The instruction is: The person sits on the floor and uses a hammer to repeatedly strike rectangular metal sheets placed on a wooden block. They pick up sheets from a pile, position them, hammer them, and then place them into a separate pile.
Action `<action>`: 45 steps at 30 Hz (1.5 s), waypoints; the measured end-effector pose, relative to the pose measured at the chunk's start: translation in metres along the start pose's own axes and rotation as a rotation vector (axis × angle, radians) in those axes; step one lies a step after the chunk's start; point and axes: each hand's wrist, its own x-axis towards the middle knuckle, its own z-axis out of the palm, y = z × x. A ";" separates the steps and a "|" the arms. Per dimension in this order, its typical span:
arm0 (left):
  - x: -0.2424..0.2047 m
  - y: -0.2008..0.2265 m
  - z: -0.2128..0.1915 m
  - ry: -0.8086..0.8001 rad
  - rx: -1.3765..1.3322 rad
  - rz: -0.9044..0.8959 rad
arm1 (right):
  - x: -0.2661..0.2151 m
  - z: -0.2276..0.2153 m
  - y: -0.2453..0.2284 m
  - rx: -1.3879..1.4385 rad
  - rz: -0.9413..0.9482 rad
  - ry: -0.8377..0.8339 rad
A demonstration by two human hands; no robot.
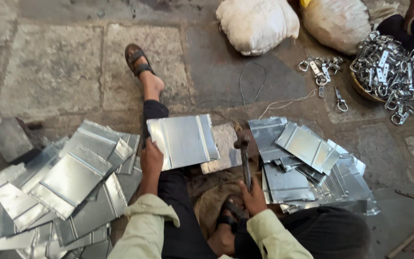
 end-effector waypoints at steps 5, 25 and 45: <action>0.017 0.024 0.005 -0.086 0.152 0.125 | 0.003 0.021 0.035 0.020 0.270 -0.152; 0.054 0.067 -0.015 -0.060 0.469 0.273 | -0.003 0.031 -0.004 0.148 0.397 -0.105; 0.056 0.060 -0.016 -0.144 0.389 0.249 | -0.003 -0.017 -0.031 0.559 -0.506 0.135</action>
